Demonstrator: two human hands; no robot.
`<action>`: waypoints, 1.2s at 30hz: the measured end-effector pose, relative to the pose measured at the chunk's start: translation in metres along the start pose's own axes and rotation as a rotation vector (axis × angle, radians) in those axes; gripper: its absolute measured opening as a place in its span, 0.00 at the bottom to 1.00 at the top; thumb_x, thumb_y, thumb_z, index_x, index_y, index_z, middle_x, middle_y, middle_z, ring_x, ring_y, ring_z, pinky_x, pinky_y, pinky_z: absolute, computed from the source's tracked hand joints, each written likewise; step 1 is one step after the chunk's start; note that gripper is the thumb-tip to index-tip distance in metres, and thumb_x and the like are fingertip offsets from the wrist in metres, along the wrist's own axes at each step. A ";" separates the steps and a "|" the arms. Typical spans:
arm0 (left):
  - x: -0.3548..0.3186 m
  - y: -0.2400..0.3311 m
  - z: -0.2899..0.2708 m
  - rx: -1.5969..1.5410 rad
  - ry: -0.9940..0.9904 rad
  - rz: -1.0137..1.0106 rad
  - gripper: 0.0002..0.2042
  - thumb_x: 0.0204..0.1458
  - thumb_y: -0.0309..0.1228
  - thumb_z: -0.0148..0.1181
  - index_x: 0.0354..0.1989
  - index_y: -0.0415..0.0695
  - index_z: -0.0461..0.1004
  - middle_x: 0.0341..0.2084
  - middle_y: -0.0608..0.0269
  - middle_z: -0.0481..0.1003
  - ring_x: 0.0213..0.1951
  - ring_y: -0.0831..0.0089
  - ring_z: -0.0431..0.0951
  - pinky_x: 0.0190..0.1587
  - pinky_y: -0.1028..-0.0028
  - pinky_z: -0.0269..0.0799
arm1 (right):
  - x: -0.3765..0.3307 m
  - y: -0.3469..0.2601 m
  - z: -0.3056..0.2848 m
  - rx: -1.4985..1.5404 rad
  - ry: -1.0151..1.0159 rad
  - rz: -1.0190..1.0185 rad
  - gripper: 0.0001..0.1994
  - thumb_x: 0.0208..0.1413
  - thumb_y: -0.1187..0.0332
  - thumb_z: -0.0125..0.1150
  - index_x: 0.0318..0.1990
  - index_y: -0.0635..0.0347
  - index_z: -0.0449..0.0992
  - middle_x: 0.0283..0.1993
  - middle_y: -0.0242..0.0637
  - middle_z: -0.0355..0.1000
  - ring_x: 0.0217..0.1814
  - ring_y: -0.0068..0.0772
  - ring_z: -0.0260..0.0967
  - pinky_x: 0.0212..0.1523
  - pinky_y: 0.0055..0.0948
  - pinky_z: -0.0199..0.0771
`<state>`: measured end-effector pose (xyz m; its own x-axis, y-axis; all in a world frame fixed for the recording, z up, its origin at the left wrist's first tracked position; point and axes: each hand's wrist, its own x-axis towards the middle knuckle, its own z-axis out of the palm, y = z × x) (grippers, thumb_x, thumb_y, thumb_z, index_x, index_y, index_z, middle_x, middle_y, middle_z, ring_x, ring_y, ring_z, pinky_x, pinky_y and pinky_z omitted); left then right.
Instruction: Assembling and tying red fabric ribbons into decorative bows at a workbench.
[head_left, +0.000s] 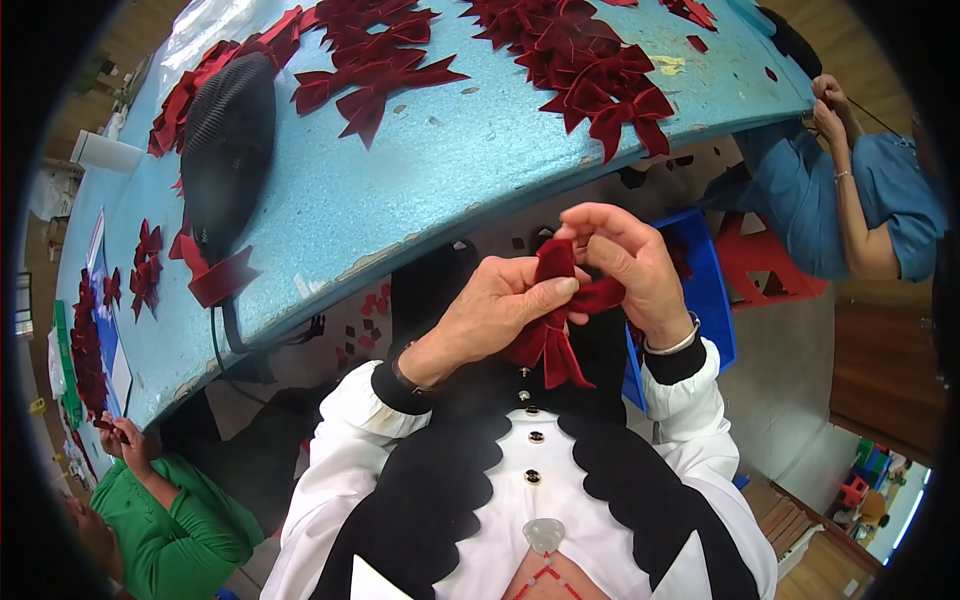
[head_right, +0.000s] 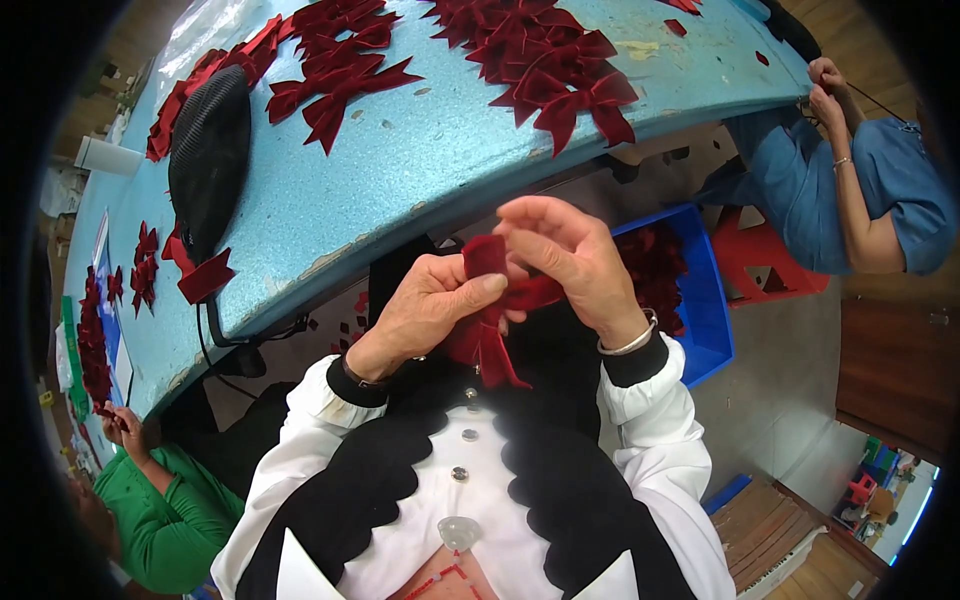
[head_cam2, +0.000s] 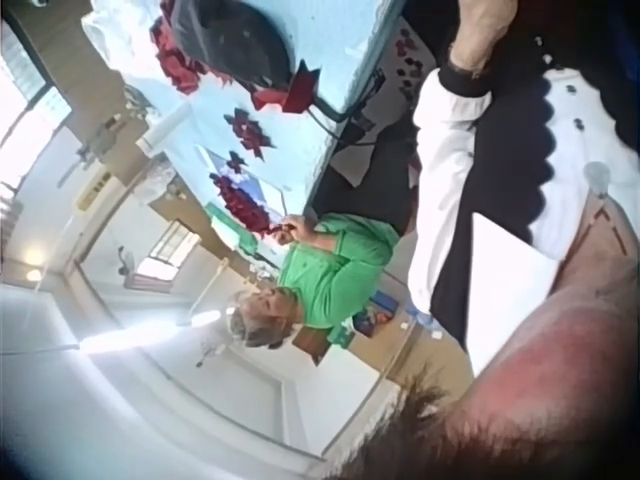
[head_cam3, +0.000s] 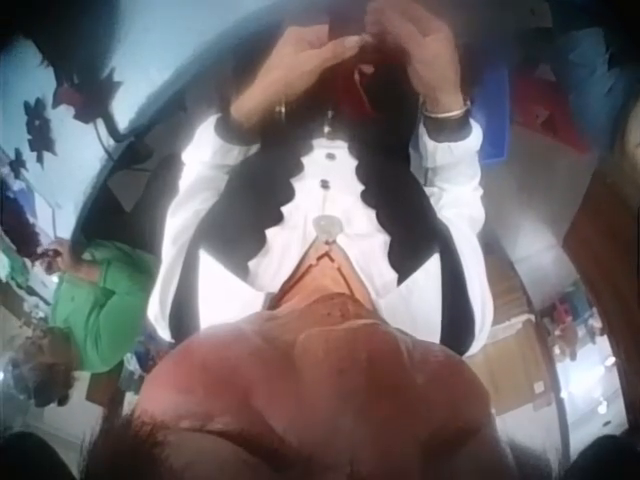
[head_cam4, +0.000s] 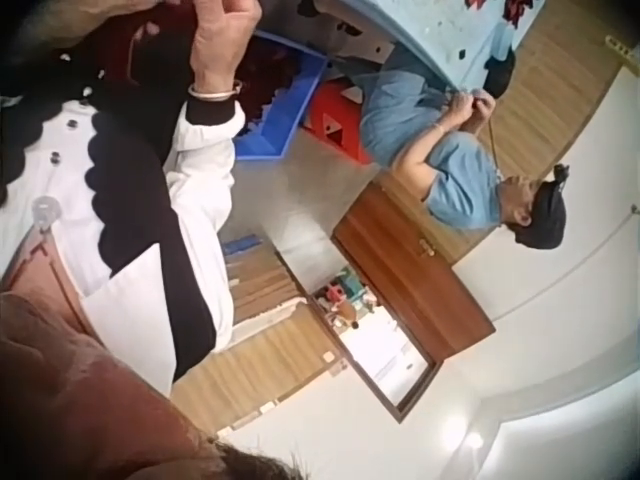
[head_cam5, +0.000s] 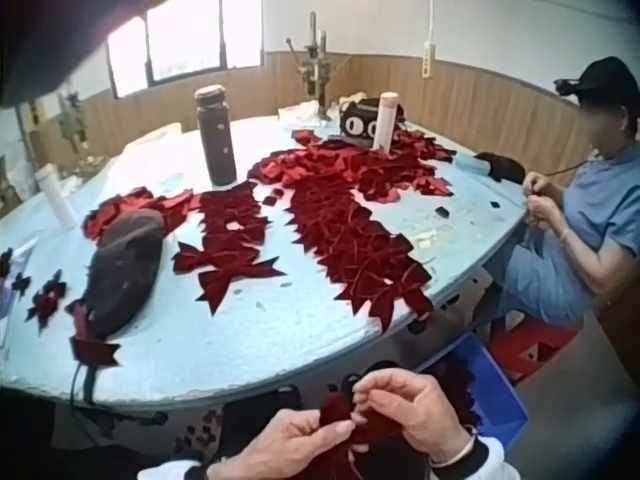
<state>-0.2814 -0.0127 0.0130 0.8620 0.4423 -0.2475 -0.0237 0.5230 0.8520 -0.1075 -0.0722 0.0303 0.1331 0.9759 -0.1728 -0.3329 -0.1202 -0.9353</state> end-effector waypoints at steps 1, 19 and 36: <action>0.000 0.001 0.000 0.001 -0.001 -0.002 0.13 0.57 0.32 0.53 0.44 0.36 0.73 0.35 0.58 0.76 0.33 0.73 0.78 0.35 0.78 0.75 | 0.001 -0.003 0.001 -0.004 -0.034 0.031 0.10 0.50 0.74 0.60 0.41 0.66 0.71 0.33 0.32 0.69 0.35 0.20 0.67 0.38 0.19 0.68; -0.002 0.001 -0.007 0.233 0.004 -0.059 0.06 0.50 0.27 0.61 0.32 0.37 0.77 0.21 0.66 0.76 0.23 0.82 0.74 0.28 0.83 0.70 | 0.004 0.001 -0.002 -0.437 -0.232 -0.063 0.07 0.48 0.77 0.62 0.34 0.66 0.70 0.28 0.29 0.68 0.27 0.14 0.64 0.28 0.14 0.64; 0.002 0.004 -0.015 -0.202 0.206 -0.040 0.08 0.49 0.27 0.61 0.36 0.36 0.76 0.26 0.61 0.77 0.24 0.78 0.76 0.28 0.80 0.73 | 0.000 0.023 -0.029 0.081 0.160 -0.142 0.12 0.58 0.66 0.54 0.43 0.66 0.69 0.32 0.33 0.71 0.34 0.23 0.68 0.39 0.24 0.69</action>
<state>-0.2875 0.0010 0.0091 0.7438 0.5465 -0.3848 -0.1106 0.6684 0.7356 -0.0878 -0.0801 -0.0005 0.3281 0.9399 -0.0945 -0.3735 0.0372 -0.9269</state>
